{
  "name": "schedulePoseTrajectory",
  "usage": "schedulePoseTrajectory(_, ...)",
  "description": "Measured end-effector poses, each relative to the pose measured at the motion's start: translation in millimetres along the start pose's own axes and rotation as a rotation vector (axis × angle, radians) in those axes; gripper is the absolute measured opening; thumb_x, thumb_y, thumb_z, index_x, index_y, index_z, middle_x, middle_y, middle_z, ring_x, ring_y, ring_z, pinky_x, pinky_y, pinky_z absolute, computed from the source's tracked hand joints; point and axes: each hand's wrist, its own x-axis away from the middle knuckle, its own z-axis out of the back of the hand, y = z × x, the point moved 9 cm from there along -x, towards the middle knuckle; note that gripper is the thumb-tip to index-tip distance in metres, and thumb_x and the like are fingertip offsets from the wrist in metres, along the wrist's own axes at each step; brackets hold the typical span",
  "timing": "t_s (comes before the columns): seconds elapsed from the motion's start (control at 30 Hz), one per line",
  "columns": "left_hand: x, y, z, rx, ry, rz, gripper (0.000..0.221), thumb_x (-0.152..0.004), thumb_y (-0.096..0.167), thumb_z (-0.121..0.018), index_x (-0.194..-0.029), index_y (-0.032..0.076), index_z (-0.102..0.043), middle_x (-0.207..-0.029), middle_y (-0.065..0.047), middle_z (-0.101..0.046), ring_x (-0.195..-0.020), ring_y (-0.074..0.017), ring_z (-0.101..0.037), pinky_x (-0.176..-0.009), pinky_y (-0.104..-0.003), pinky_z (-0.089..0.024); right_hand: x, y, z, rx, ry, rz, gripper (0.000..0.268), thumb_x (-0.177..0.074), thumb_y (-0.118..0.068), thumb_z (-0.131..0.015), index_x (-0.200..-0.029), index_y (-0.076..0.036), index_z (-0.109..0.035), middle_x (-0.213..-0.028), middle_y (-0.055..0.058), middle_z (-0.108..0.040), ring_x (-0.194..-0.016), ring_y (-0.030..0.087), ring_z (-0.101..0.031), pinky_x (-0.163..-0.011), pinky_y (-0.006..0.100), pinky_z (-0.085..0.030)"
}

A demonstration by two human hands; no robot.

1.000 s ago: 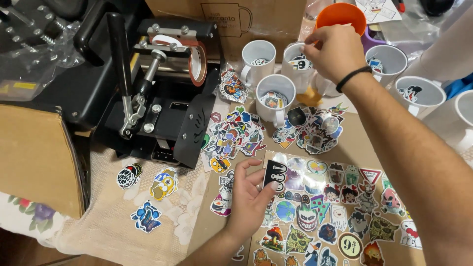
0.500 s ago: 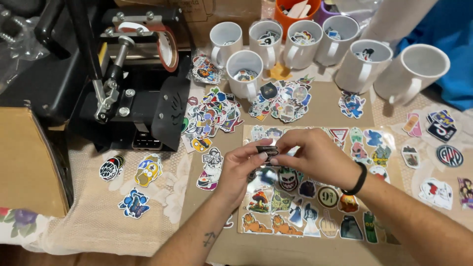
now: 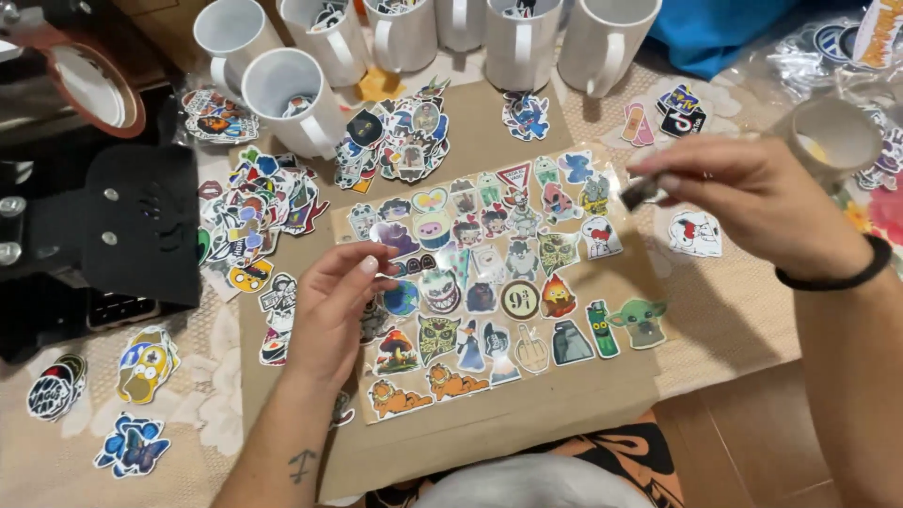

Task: The person is selecting individual stickers from a large pile and arranging them onto a transparent adhesive sheet on a workspace.

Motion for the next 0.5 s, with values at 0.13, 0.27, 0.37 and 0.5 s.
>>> schedulePoseTrajectory(0.13,-1,-1,5,0.006,0.016,0.004,0.018,-0.089,0.008,-0.066,-0.106,0.002,-0.071,-0.102,-0.015,-0.073,-0.091,-0.0233,-0.068,-0.082,-0.034,-0.059,29,58,9,0.362,-0.025,-0.286,0.036,-0.082,-0.014,-0.077,-0.117,-0.013,-0.077,-0.083,0.005,-0.08,-0.076,0.011,-0.07,-0.076,0.026,-0.054)
schedulePoseTrajectory(0.27,-4,-4,10,0.019,0.044,0.019,0.019,-0.09,0.008,-0.065,-0.107,0.002,-0.07,-0.101,-0.015,-0.073,-0.089,-0.023,-0.069,-0.083,-0.035,-0.059,31,85,-6,0.262,-0.082,-0.302,0.016,-0.077,-0.013,-0.082,-0.093,-0.009,-0.083,-0.08,0.004,-0.082,-0.067,0.011,-0.069,-0.063,0.024,-0.052)
schedulePoseTrajectory(0.37,-6,-4,13,0.014,0.061,0.031,0.018,-0.09,0.007,-0.066,-0.106,0.001,-0.071,-0.097,-0.015,-0.073,-0.086,-0.0227,-0.068,-0.084,-0.036,-0.059,27,92,-19,0.307,-0.126,-0.27,0.014,-0.08,-0.015,-0.079,-0.092,-0.01,-0.084,-0.086,0.001,-0.084,-0.077,0.008,-0.073,-0.072,0.024,-0.055)
schedulePoseTrajectory(0.5,-5,-2,13,0.029,0.069,0.02,0.018,-0.09,0.008,-0.066,-0.106,0.0,-0.07,-0.096,-0.016,-0.073,-0.083,-0.0223,-0.068,-0.081,-0.035,-0.059,26,94,-29,0.343,-0.16,-0.286,0.012,-0.085,-0.02,-0.076,-0.092,-0.014,-0.083,-0.078,-0.002,-0.082,-0.065,0.008,-0.066,-0.062,0.024,-0.048)
